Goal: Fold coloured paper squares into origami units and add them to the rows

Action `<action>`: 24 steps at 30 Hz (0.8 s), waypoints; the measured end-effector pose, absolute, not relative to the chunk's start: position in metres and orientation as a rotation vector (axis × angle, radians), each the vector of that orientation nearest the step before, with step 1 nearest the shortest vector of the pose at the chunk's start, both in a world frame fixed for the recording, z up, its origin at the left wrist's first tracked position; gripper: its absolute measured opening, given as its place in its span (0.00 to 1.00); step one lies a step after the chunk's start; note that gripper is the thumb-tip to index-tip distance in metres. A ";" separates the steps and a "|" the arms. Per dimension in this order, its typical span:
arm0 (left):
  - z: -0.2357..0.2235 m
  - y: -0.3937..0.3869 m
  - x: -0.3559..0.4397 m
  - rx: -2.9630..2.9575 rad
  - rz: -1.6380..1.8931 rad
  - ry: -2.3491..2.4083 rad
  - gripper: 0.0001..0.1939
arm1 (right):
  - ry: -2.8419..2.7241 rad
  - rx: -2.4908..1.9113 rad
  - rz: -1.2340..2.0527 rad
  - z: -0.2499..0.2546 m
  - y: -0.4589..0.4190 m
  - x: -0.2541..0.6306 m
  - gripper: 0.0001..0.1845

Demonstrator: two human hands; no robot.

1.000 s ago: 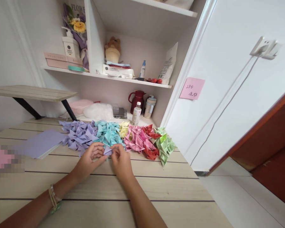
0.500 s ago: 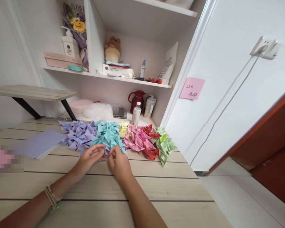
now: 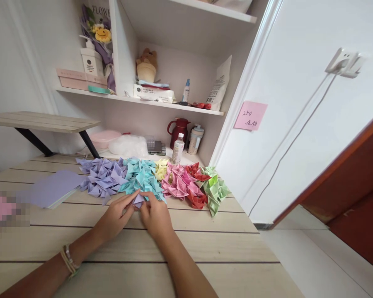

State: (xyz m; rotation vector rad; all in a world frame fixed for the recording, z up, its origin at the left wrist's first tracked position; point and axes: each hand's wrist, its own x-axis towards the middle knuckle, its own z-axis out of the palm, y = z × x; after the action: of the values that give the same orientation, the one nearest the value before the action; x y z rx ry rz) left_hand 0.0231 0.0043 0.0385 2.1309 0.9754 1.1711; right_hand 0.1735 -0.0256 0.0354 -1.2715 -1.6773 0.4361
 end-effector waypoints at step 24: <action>0.034 0.020 0.020 1.733 1.126 0.872 0.11 | -1.613 -1.195 0.458 0.043 -0.022 0.181 0.12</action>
State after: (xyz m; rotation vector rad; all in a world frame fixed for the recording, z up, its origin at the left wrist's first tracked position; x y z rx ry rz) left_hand 0.0204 0.0198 0.0345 1.7335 0.8721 1.1265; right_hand 0.1813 -0.0223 0.0430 -1.1946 -1.6131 0.4583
